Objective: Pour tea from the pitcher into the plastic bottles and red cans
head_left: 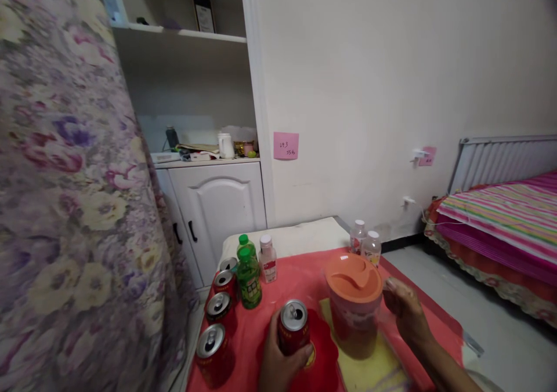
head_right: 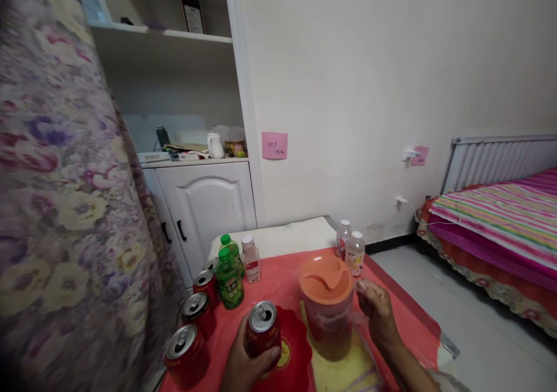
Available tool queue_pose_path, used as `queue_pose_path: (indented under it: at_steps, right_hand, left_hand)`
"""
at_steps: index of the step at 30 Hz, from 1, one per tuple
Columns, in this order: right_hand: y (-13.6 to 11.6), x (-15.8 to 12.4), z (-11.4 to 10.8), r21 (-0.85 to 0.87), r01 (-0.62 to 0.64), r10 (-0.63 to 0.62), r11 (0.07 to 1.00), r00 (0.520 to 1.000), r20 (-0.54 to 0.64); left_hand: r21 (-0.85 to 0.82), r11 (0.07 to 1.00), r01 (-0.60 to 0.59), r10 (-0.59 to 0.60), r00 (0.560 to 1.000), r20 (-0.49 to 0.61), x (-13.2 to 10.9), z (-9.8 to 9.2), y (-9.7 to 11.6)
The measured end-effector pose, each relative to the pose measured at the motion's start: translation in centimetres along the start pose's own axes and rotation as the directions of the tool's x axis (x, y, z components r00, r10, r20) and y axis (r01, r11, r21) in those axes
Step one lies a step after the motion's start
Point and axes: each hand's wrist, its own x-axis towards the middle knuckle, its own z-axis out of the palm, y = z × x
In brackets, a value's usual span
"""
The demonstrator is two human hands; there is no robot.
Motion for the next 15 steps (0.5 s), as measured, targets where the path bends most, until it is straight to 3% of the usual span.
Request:
queue_pose_path:
  at_steps: [8, 15]
  right_hand:
    - [1.4, 0.0, -0.5, 0.047, 0.016, -0.015, 0.999, 1.000, -0.028]
    - [2.0, 0.0, -1.3, 0.009, 0.017, -0.016, 1.000, 0.999, -0.040]
  left_hand:
    - [0.029, 0.999, -0.025, 0.022, 0.993, 0.114, 0.5, -1.0, -1.6]
    - [0.032, 0.999, -0.022, 0.018, 0.992, 0.123, 0.8, -1.2, -2.5]
